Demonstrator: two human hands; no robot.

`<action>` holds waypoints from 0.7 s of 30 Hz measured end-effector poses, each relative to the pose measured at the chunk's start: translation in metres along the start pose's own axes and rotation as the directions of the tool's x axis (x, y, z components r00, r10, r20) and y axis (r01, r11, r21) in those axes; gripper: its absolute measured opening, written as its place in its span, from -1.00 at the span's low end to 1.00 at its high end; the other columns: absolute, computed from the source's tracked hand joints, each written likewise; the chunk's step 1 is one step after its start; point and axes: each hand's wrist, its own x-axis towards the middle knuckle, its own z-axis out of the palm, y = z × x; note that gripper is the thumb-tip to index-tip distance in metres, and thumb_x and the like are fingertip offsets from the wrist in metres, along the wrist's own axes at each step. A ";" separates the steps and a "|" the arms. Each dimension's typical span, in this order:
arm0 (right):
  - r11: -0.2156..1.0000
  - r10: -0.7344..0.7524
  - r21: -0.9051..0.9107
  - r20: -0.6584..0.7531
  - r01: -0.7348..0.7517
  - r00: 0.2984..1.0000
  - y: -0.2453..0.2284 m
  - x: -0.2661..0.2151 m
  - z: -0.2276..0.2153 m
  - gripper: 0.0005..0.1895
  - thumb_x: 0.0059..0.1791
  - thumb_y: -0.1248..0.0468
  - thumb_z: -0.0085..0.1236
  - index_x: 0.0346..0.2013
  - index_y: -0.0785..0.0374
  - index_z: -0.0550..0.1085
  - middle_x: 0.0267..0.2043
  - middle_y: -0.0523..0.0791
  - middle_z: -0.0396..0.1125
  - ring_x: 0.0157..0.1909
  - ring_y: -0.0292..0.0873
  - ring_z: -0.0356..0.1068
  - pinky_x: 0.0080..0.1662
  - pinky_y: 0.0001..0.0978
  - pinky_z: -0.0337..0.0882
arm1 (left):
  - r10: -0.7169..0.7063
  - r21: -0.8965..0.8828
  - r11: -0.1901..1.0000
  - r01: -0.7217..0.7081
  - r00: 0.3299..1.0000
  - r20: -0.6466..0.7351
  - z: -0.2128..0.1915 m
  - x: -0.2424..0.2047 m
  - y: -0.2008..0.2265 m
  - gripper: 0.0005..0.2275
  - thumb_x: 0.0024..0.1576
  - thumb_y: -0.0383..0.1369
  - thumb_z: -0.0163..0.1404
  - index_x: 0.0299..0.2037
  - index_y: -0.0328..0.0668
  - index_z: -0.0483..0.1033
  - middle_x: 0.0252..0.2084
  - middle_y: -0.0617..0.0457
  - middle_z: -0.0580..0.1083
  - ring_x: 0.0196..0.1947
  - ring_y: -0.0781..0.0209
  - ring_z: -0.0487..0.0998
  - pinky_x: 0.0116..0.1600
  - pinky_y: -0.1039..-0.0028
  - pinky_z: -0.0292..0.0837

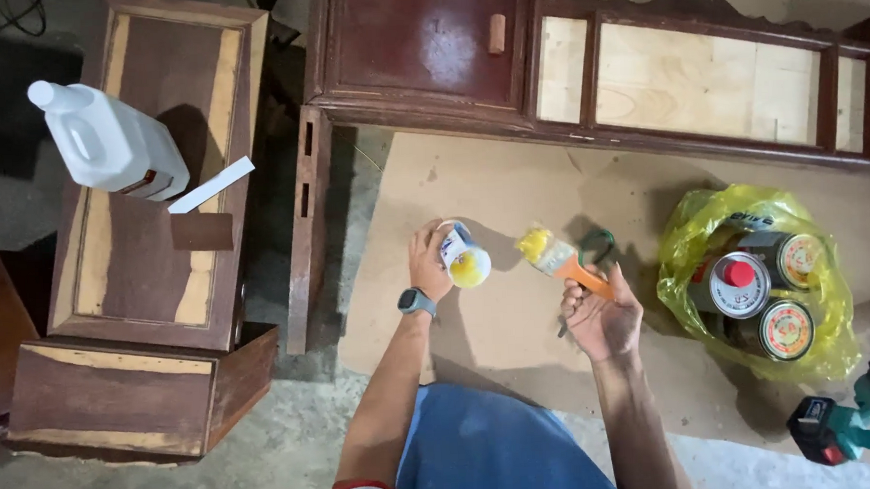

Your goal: Preparing and mixing wood finishing materials by stirring paint in a cup and pouring solvent from a large jug.

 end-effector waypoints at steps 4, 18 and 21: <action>0.996 0.030 0.082 -0.038 -0.026 0.999 0.005 -0.002 -0.027 -0.62 0.09 0.01 0.05 -0.13 0.24 0.63 -0.28 0.14 0.45 -0.28 -0.10 0.46 -0.14 -0.37 0.49 | 0.039 -0.007 0.999 -0.039 0.999 -0.011 -0.004 -0.001 0.002 -0.42 -0.19 -0.33 0.33 0.12 0.16 0.48 0.20 0.04 0.37 0.13 -0.11 0.44 0.33 0.14 0.22; 0.808 -0.347 -0.530 -0.075 0.257 0.935 0.016 -0.017 0.051 -0.82 0.01 0.24 0.16 -0.28 0.33 0.57 -0.35 0.23 0.48 -0.39 0.03 0.58 -0.27 -0.24 0.60 | -0.031 0.268 0.964 -0.009 0.989 0.145 0.015 -0.008 0.006 -0.43 -0.35 -0.12 0.35 -0.07 0.12 0.46 -0.11 0.05 0.40 -0.11 -0.06 0.51 0.05 0.13 0.41; 0.664 -0.410 -0.687 -0.003 0.296 0.912 0.013 -0.023 0.087 -0.82 -0.02 0.31 0.18 -0.30 0.42 0.58 -0.40 0.26 0.47 -0.42 0.07 0.58 -0.31 -0.23 0.60 | -0.023 0.257 0.966 -0.012 0.991 0.135 0.017 -0.009 0.008 -0.39 -0.37 -0.13 0.34 -0.02 0.16 0.47 -0.10 0.04 0.40 -0.09 -0.06 0.52 0.05 0.12 0.42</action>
